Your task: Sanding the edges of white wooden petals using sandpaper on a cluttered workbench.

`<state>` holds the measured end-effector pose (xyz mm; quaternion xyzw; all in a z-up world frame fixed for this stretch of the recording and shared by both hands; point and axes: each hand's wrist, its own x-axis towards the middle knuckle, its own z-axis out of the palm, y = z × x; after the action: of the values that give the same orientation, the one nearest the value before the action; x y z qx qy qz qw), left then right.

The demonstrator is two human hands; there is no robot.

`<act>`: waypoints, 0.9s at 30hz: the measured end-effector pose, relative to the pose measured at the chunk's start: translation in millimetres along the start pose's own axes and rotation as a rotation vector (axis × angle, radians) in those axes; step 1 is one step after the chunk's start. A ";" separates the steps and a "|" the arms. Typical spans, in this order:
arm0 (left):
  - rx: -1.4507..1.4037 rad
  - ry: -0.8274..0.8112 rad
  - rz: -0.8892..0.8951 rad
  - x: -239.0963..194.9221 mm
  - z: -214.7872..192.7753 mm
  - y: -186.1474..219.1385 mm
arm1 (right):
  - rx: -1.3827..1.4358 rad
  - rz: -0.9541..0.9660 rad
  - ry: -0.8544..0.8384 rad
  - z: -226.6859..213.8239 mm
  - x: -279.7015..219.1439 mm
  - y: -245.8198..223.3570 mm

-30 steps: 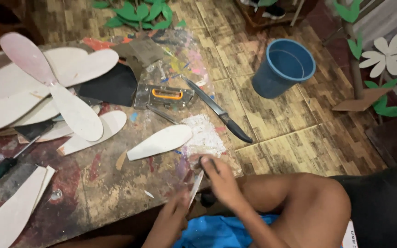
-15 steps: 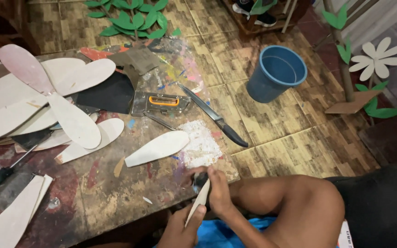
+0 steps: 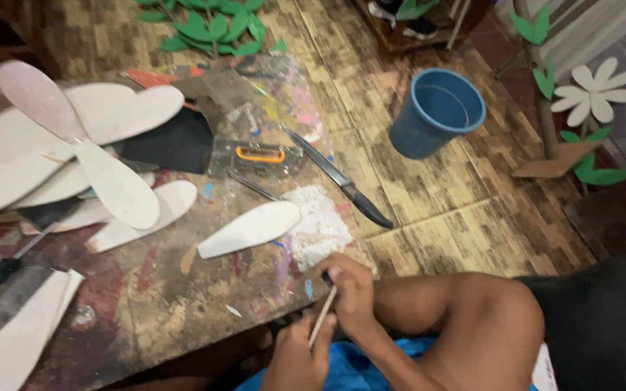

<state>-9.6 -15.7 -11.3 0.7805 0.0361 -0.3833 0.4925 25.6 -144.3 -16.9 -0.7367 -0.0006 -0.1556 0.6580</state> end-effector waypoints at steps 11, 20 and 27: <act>0.005 -0.010 0.155 -5.9 -18.7 16.6 | 0.001 -0.214 0.047 7.0 8.9 7.8; 0.032 -0.027 0.068 -13.0 -24.4 21.6 | -0.021 -0.165 0.048 14.3 7.9 -15.6; -0.031 0.194 0.307 -0.5 -11.4 -35.1 | -0.067 0.022 0.129 32.2 -11.1 -0.4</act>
<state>-18.8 11.5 -34.5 0.8024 -0.0303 -0.2261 0.5515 22.3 -110.7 -21.8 -0.7466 0.0551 -0.1954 0.6335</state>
